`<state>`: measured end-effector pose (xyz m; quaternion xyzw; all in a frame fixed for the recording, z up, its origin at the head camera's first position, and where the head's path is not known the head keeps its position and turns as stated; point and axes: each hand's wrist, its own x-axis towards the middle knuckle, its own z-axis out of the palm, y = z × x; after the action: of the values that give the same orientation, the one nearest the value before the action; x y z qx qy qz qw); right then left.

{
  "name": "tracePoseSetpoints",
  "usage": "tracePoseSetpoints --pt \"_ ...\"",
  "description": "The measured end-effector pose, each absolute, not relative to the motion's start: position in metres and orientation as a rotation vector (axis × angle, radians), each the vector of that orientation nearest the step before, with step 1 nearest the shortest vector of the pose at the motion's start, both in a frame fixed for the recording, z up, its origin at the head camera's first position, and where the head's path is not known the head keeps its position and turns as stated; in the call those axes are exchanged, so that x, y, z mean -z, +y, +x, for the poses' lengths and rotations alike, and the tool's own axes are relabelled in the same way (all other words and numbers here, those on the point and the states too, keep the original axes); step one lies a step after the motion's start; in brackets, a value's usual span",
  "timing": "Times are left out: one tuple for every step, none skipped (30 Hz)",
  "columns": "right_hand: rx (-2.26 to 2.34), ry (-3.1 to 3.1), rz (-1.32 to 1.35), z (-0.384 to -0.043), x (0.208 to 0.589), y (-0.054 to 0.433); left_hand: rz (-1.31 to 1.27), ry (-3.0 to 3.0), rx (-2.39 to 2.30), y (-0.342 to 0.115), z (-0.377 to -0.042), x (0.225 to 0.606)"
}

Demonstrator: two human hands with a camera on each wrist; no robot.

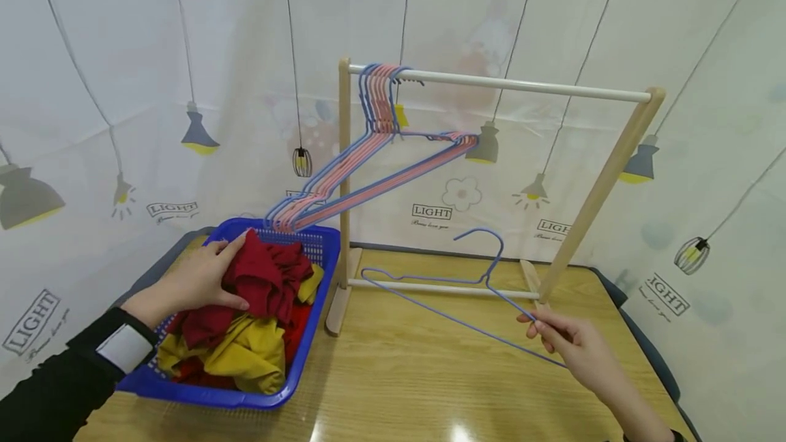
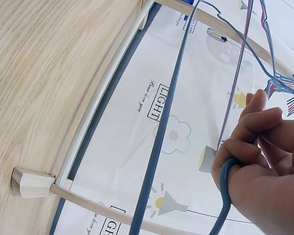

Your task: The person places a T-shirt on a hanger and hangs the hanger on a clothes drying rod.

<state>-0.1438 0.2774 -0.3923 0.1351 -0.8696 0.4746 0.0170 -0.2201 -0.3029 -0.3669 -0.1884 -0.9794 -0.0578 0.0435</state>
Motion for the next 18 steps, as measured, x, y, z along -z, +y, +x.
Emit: tracePoseSetpoints --pt "-1.476 -2.701 0.423 -0.143 0.392 0.278 -0.576 -3.014 0.183 -0.302 -0.221 0.368" --pt "-1.474 -2.699 0.424 -0.143 0.392 0.278 -0.571 -3.036 0.184 -0.302 -0.222 0.369" --pt "-1.474 -2.697 0.424 -0.143 0.392 0.278 -0.565 -3.06 0.184 -0.301 -0.222 0.37" --pt "-1.472 -2.692 0.427 -0.142 0.393 0.279 -0.559 -3.082 0.176 -0.301 -0.222 0.371" --pt "-1.465 -2.685 0.434 -0.142 0.393 0.279 -0.564 -3.095 0.164 -0.3 -0.223 0.372" --pt "-1.464 -2.678 0.441 -0.142 0.393 0.279 -0.569 -3.111 0.146 -0.3 -0.222 0.373" --pt "-1.46 -2.667 0.457 -0.142 0.394 0.28 -0.581 -3.122 0.136 -0.3 -0.222 0.375" --pt "-1.456 -2.656 0.473 -0.142 0.395 0.281 -0.597 -3.129 0.134 -0.299 -0.222 0.377" --pt "-1.454 -2.646 0.485 -0.141 0.395 0.281 -0.611 -3.129 0.131 -0.299 -0.221 0.378" --pt "-1.454 -2.636 0.495 -0.141 0.396 0.282 -0.617 -3.128 0.13 -0.298 -0.22 0.38" --pt "-1.454 -2.627 0.501 -0.141 0.396 0.283 -0.624 -3.121 0.132 -0.297 -0.22 0.381" --pt "-1.454 -2.622 0.501 -0.141 0.397 0.284 -0.628 -3.105 0.125 -0.297 -0.218 0.381" --pt "-1.453 -2.618 0.499 -0.141 0.398 0.285 -0.625 -3.084 0.114 -0.296 -0.217 0.382" --pt "-1.451 -2.621 0.485 -0.142 0.398 0.286 -0.624 -3.054 0.097 -0.296 -0.216 0.382" --pt "-1.447 -2.624 0.474 -0.141 0.399 0.287 -0.625 -3.021 0.082 -0.296 -0.214 0.382" --pt "-1.447 -2.626 0.465 -0.141 0.399 0.288 -0.629 -2.99 0.07 -0.295 -0.213 0.382" --pt "-1.448 -2.627 0.455 -0.141 0.399 0.289 -0.646 -2.955 0.064 -0.295 -0.211 0.382" --pt "-1.448 -2.626 0.449 -0.141 0.4 0.289 -0.659 -2.918 0.058 -0.294 -0.209 0.382"
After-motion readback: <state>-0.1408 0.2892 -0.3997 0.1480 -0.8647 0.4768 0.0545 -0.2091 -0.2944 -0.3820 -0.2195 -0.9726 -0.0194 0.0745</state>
